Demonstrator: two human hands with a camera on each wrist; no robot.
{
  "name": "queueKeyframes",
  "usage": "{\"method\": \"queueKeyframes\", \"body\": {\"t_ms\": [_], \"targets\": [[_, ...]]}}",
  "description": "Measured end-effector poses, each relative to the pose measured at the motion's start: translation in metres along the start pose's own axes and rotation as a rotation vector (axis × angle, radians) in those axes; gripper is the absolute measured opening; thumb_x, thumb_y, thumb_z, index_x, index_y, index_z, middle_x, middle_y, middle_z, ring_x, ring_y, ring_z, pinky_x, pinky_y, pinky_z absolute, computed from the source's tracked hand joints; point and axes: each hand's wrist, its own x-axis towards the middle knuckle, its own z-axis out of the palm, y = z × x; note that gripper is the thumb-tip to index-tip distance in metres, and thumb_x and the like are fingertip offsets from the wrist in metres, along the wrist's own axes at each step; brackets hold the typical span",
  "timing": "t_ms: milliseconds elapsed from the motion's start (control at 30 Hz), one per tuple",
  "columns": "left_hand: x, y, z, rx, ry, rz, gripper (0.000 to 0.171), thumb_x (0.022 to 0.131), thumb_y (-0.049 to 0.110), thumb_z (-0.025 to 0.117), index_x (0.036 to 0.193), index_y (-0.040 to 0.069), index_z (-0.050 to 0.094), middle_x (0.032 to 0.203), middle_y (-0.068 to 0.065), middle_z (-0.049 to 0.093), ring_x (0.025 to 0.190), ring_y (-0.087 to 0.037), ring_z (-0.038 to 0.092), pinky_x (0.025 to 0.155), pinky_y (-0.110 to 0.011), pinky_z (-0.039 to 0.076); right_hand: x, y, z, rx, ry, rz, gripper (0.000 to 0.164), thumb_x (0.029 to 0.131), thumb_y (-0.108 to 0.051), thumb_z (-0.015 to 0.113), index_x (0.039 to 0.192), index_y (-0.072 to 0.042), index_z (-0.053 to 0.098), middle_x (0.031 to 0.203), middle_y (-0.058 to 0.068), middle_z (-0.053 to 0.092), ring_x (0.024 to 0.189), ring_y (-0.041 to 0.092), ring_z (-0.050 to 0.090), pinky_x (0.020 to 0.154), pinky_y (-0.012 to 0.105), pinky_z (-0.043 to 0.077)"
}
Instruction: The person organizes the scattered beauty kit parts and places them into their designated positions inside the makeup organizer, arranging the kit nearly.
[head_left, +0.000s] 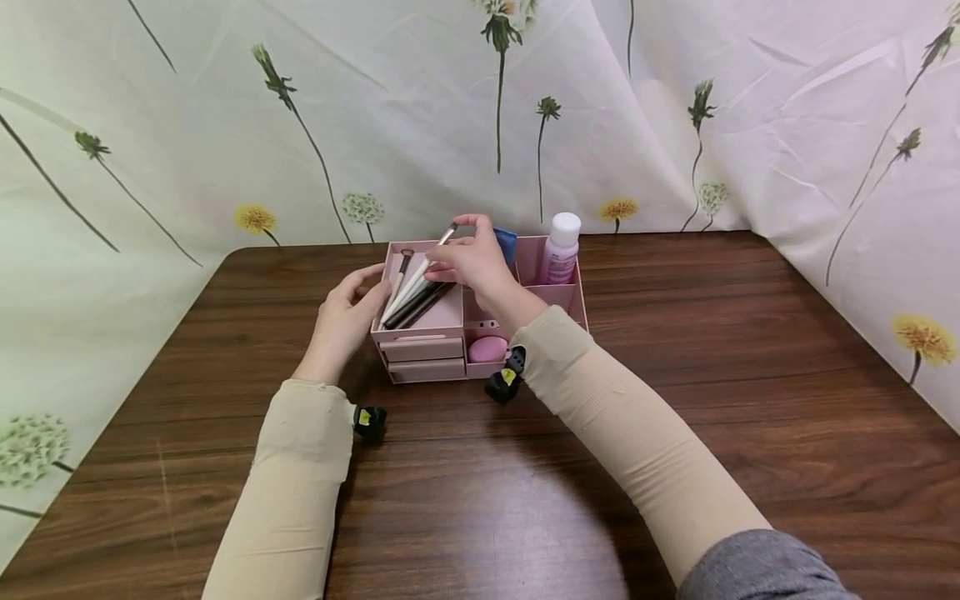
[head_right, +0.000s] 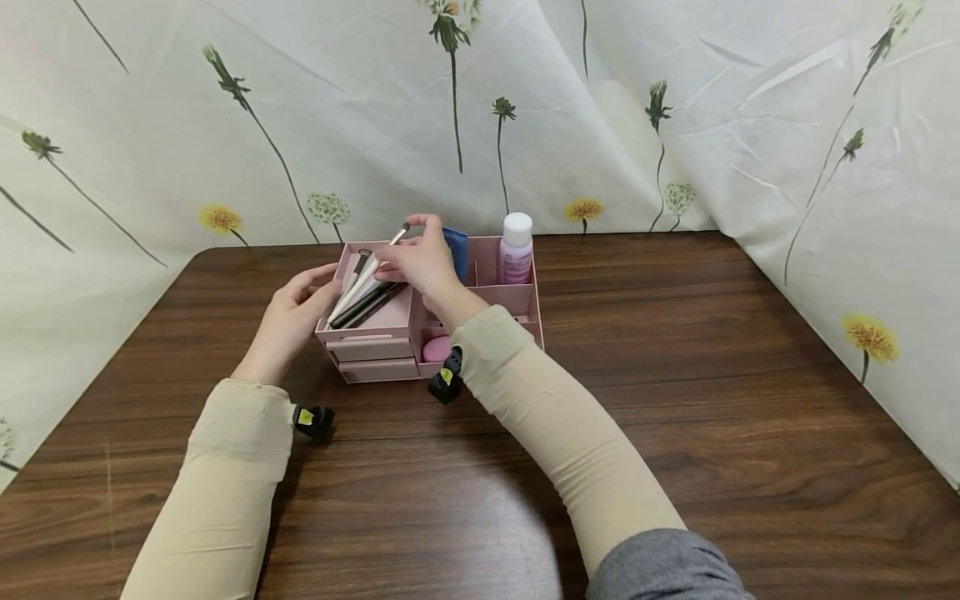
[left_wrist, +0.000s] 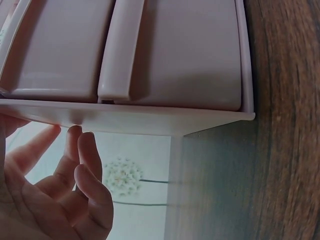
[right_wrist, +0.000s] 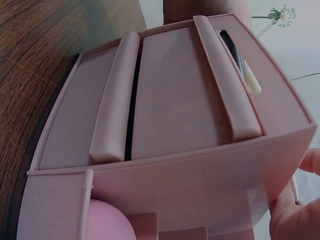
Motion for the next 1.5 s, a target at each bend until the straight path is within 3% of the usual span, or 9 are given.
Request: {"method": "queueKeyframes", "body": {"t_ms": [700, 1033, 1333, 1500], "targets": [[-0.002, 0.004, 0.0, 0.002, -0.009, -0.007, 0.052, 0.101, 0.043, 0.048, 0.147, 0.02, 0.049, 0.112, -0.017, 0.06, 0.09, -0.021, 0.052, 0.077, -0.032, 0.041, -0.001, 0.003, -0.003, -0.095, 0.01, -0.027, 0.057, 0.089, 0.007, 0.064, 0.137, -0.008, 0.037, 0.092, 0.008, 0.053, 0.063, 0.017, 0.062, 0.062, 0.025, 0.057], [-0.003, 0.004, -0.001, -0.001, -0.003, -0.004, 0.052, 0.101, 0.043, 0.048, 0.147, 0.019, 0.05, 0.111, -0.018, 0.06, 0.09, -0.021, 0.052, 0.077, -0.032, 0.041, 0.0, 0.003, -0.005, -0.081, -0.015, -0.025, 0.056, 0.09, 0.006, 0.065, 0.137, -0.008, 0.039, 0.091, 0.008, 0.054, 0.063, 0.018, 0.063, 0.063, 0.026, 0.057], [-0.002, 0.004, 0.0, -0.009, -0.008, -0.016, 0.052, 0.1, 0.045, 0.048, 0.147, 0.021, 0.049, 0.112, -0.016, 0.058, 0.09, -0.023, 0.051, 0.077, -0.034, 0.041, -0.012, -0.008, -0.011, -0.096, -0.06, -0.053, 0.04, 0.09, 0.005, 0.065, 0.127, -0.001, 0.051, 0.094, 0.01, 0.059, 0.065, 0.019, 0.064, 0.063, 0.026, 0.057], [-0.004, 0.004, -0.001, 0.005, 0.004, -0.019, 0.053, 0.1, 0.047, 0.048, 0.146, 0.021, 0.05, 0.118, -0.019, 0.06, 0.101, -0.03, 0.054, 0.084, -0.038, 0.042, -0.023, -0.019, -0.021, -0.095, -0.083, -0.109, 0.029, 0.09, 0.005, 0.065, 0.118, 0.005, 0.056, 0.091, 0.009, 0.06, 0.065, 0.018, 0.064, 0.063, 0.026, 0.056]]}}
